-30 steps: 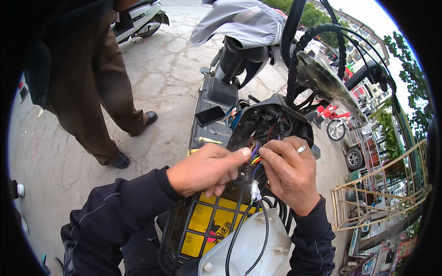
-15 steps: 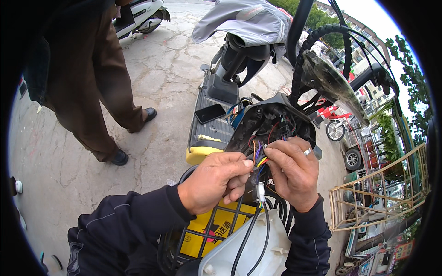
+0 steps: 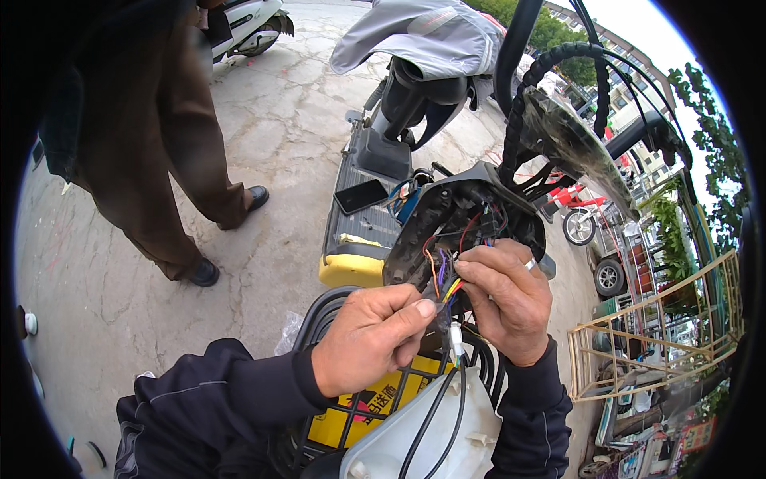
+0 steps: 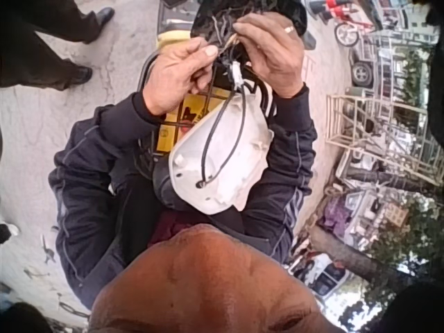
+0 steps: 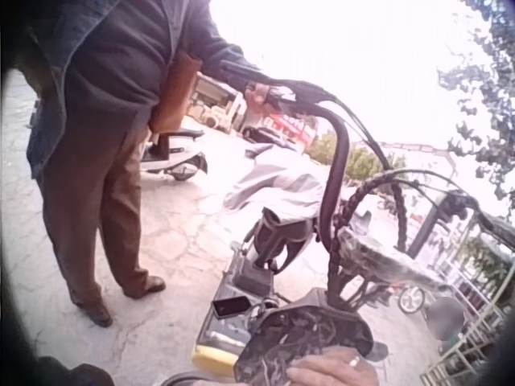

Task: The person works on the exposed wiring inside the front panel of an electric scooter. They use shears to cut wires and connectors, then strip and twist wire ends by hand. The scooter remains open and the wiring is not reassembled by the end of the clip.

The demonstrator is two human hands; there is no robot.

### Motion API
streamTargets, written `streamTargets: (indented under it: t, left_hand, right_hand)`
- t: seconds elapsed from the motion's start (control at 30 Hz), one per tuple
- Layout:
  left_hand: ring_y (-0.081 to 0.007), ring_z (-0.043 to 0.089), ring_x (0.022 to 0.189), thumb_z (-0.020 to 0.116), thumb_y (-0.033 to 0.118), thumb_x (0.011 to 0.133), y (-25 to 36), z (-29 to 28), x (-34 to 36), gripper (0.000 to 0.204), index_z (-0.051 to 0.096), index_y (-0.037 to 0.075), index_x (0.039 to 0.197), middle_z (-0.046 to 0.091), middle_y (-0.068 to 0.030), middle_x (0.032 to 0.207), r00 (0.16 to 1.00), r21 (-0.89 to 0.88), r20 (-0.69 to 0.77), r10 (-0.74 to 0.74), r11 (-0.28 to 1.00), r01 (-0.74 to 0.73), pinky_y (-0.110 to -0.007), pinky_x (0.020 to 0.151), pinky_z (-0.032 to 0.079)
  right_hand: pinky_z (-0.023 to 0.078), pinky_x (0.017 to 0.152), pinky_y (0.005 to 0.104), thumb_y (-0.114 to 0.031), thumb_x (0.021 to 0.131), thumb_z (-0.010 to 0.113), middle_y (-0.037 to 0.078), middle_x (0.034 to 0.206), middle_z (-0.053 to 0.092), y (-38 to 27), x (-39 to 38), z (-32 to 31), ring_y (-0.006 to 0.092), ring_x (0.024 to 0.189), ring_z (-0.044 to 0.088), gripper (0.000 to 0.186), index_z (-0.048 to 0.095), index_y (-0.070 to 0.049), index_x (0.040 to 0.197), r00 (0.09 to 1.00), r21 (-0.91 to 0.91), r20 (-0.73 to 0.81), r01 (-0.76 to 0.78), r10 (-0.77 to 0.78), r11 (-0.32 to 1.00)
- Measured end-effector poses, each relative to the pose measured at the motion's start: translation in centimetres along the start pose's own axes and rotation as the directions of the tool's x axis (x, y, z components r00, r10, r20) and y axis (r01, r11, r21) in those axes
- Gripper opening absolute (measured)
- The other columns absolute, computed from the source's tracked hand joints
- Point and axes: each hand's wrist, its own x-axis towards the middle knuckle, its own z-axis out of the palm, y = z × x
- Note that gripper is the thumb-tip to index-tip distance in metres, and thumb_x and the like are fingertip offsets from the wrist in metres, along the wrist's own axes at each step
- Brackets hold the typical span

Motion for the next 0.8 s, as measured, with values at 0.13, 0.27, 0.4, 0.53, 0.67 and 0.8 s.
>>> streamTargets:
  t: [0.13, 0.27, 0.4, 0.53, 0.67, 0.8]
  left_hand:
    - [-0.0059, 0.050, 0.057, 0.055, 0.027, 0.109, -0.3, -0.4, -0.2, 0.037, 0.055, 0.006, 0.079, 0.055, 0.0002, 0.064, 0.994, 0.202, -0.010, 0.106, 0.974, -0.102, -0.025, 0.052, 0.038]
    - [-0.0051, 0.053, 0.056, 0.056, 0.030, 0.109, -0.2, -1.0, 0.4, 0.038, 0.057, 0.007, 0.080, 0.057, 0.0016, 0.063, 0.994, 0.358, -0.008, 0.113, 0.928, -0.102, -0.023, 0.052, 0.041]
    - [-0.0134, 0.059, 0.059, 0.054, 0.025, 0.109, 0.7, -1.6, 1.7, 0.036, 0.054, 0.004, 0.080, 0.055, -0.0040, 0.070, 0.995, 0.160, 0.050, -0.085, 0.984, 0.076, -0.028, 0.051, 0.046]
    - [-0.0200, 0.062, 0.058, 0.050, 0.029, 0.108, 1.1, -1.8, 3.3, 0.037, 0.053, 0.004, 0.080, 0.053, -0.0062, 0.070, 0.949, -0.059, 0.156, -0.275, 0.956, 0.287, -0.030, 0.048, 0.049]
    - [-0.0193, 0.061, 0.058, 0.050, 0.027, 0.108, 1.0, -1.9, 3.2, 0.033, 0.053, 0.004, 0.084, 0.054, -0.0058, 0.072, 0.954, -0.058, 0.149, -0.259, 0.961, 0.270, -0.029, 0.050, 0.050]
    - [-0.0172, 0.064, 0.067, 0.054, 0.019, 0.106, 1.2, -1.8, 2.2, 0.022, 0.059, 0.001, 0.097, 0.059, -0.0060, 0.084, 0.980, 0.350, 0.014, 0.197, 0.917, -0.190, -0.028, 0.057, 0.052]
  right_hand:
    - [0.055, 0.080, 0.0406, 0.003, 0.070, 0.083, 0.007, 0.102, 0.071, 0.0, -0.1, 0.0, 0.0298, 0.090, 0.065, 0.036, 0.073, -0.004, 0.104, 1.000, 0.012, 0.018, 0.008, -0.009, 1.000]
    - [0.055, 0.079, 0.0394, 0.005, 0.073, 0.082, 0.009, 0.104, 0.072, -0.2, -0.1, -0.4, 0.0302, 0.091, 0.066, 0.034, 0.074, -0.002, 0.105, 0.999, -0.030, 0.048, 0.020, -0.018, 0.999]
    - [0.056, 0.079, 0.0395, 0.006, 0.074, 0.082, 0.011, 0.104, 0.072, -0.4, -0.1, -0.7, 0.0313, 0.092, 0.067, 0.033, 0.075, -0.001, 0.105, 0.998, -0.053, 0.067, 0.022, -0.018, 0.998]
    - [0.056, 0.078, 0.0398, 0.007, 0.075, 0.081, 0.012, 0.104, 0.072, -0.4, 0.0, -0.8, 0.0315, 0.091, 0.067, 0.032, 0.074, 0.000, 0.106, 0.998, -0.053, 0.064, 0.031, -0.027, 0.998]
    - [0.056, 0.078, 0.0395, 0.008, 0.076, 0.080, 0.012, 0.105, 0.072, -0.7, 0.2, -0.9, 0.0317, 0.090, 0.068, 0.031, 0.074, 0.000, 0.105, 0.996, -0.033, 0.091, 0.006, -0.003, 0.999]
    - [0.056, 0.076, 0.0407, 0.005, 0.077, 0.080, 0.010, 0.100, 0.072, -1.0, 0.6, -1.3, 0.0318, 0.084, 0.068, 0.029, 0.071, -0.002, 0.103, 0.995, -0.024, 0.093, -0.021, 0.023, 0.999]
